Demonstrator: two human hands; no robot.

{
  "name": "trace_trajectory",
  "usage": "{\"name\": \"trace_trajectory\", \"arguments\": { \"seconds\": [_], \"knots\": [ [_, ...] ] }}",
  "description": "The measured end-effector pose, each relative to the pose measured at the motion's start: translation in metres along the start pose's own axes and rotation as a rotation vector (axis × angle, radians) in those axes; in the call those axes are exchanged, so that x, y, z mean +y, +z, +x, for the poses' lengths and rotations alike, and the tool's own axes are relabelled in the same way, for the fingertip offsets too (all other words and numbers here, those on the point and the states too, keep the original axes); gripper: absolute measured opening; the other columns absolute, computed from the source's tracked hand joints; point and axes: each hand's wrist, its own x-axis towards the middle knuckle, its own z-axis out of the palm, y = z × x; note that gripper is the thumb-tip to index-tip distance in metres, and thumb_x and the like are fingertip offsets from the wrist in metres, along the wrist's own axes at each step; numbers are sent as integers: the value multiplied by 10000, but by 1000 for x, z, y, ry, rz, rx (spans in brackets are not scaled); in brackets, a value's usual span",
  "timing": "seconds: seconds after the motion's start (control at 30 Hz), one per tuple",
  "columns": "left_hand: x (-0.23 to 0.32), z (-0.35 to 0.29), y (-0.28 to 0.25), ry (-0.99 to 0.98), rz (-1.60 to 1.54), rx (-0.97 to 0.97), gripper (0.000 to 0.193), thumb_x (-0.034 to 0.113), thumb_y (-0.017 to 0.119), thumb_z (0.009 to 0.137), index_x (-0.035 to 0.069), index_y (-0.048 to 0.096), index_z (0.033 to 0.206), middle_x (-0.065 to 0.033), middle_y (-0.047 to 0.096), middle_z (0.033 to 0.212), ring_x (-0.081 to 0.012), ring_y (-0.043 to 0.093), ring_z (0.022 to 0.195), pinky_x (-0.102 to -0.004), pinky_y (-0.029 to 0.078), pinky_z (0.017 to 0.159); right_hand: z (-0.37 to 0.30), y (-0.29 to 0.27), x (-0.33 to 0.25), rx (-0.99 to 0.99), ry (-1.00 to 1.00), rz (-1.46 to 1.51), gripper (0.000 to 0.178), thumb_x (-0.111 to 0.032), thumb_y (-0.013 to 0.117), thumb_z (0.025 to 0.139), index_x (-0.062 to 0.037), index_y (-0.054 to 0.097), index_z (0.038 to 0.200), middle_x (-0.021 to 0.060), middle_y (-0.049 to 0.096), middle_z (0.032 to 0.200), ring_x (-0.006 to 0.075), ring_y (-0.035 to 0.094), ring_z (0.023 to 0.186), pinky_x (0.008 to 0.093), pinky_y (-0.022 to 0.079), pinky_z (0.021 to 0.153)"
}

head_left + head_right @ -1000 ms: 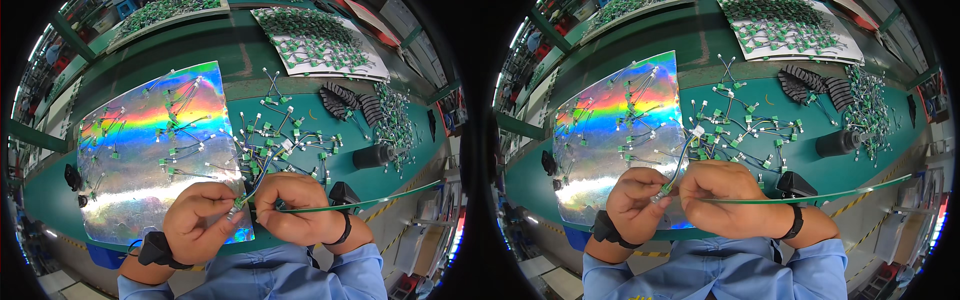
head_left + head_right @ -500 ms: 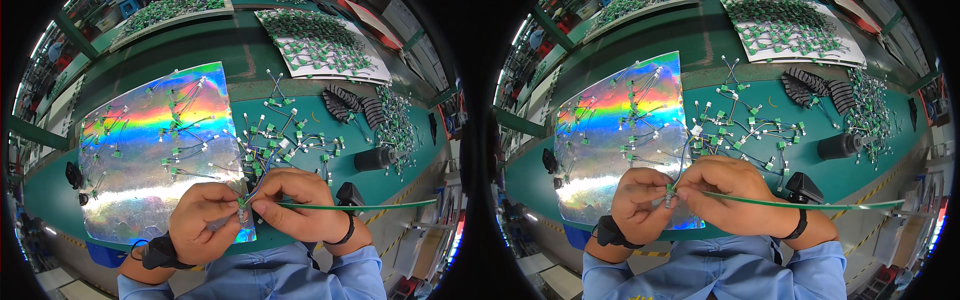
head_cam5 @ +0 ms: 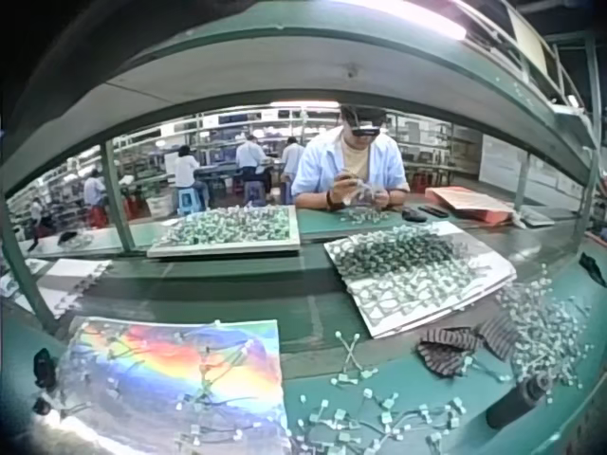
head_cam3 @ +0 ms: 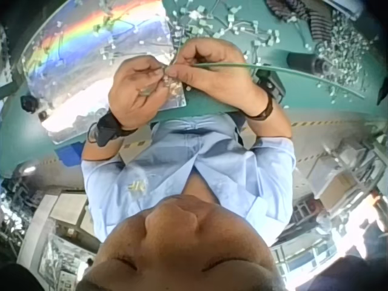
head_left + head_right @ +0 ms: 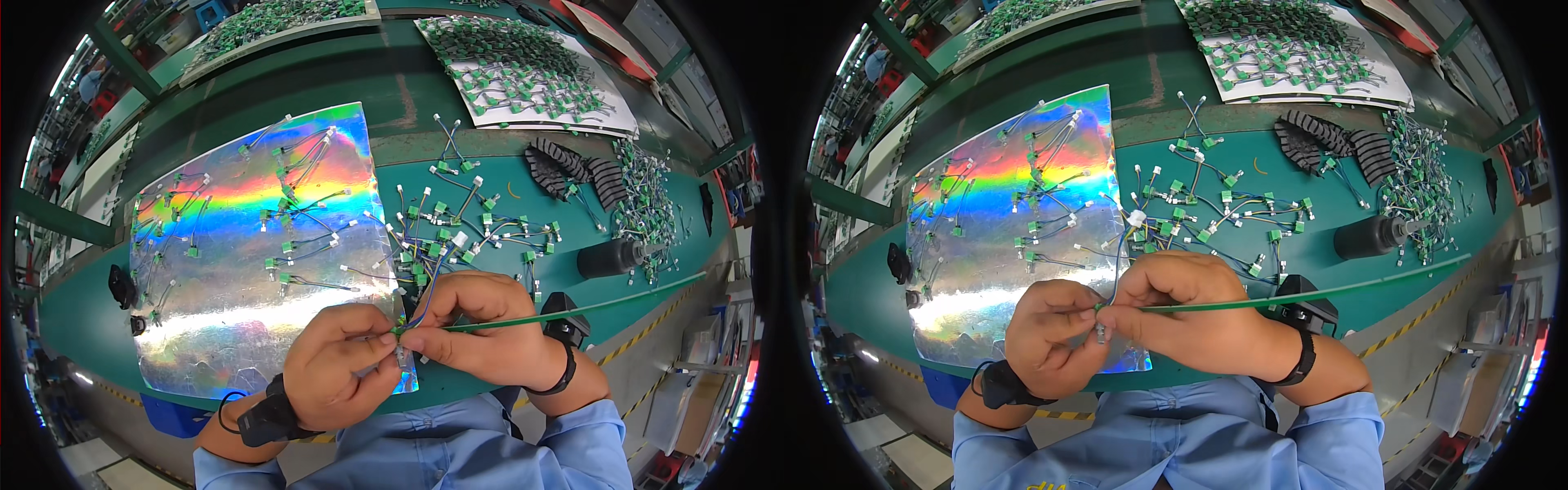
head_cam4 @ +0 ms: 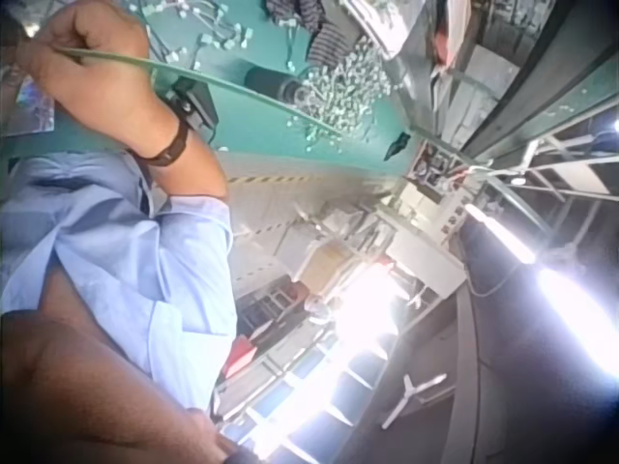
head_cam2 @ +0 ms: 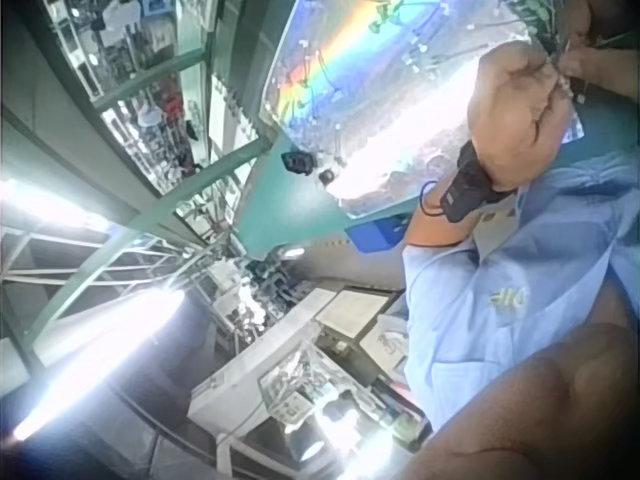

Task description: The person picks up a wire harness and a green plastic strip, then threads the wires through a slot on the strip. After sliding the strip along the wires and securing the connector, they place the assembly onto a reflective sheet.

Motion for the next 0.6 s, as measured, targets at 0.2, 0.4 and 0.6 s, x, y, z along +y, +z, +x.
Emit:
{"name": "trace_trajectory", "arguments": {
  "seconds": [0.2, 0.4, 0.6],
  "knots": [
    [-3, 0, -1, -18, -93, -17, 407, -89, 663, 699, 65, 524, 1049, -144, 531, 999, -217, 594, 851, -302, 489, 696, -2, 0, 4, -48, 84, 136, 129, -6, 689, 775, -1, 560, 773, 66, 600, 749, 101, 549, 649, 229, 417, 546],
    [-3, 3, 1, 1, -140, 43, 357, -82, 681, 682, 21, 547, 997, -149, 552, 976, -214, 600, 825, -282, 499, 659, -1, 3, 5, -57, 223, 444, 107, 17, 659, 793, 10, 553, 808, 69, 601, 789, 100, 545, 682, 230, 438, 597],
    [-5, 3, -2, -16, -102, 106, 331, -77, 687, 667, 1, 560, 963, -151, 566, 963, -222, 604, 799, -279, 508, 642, 3, 7, -1, 5, 195, 501, 66, -12, 653, 807, 14, 593, 802, 47, 620, 782, 65, 592, 690, 200, 466, 579]
  ]
}}
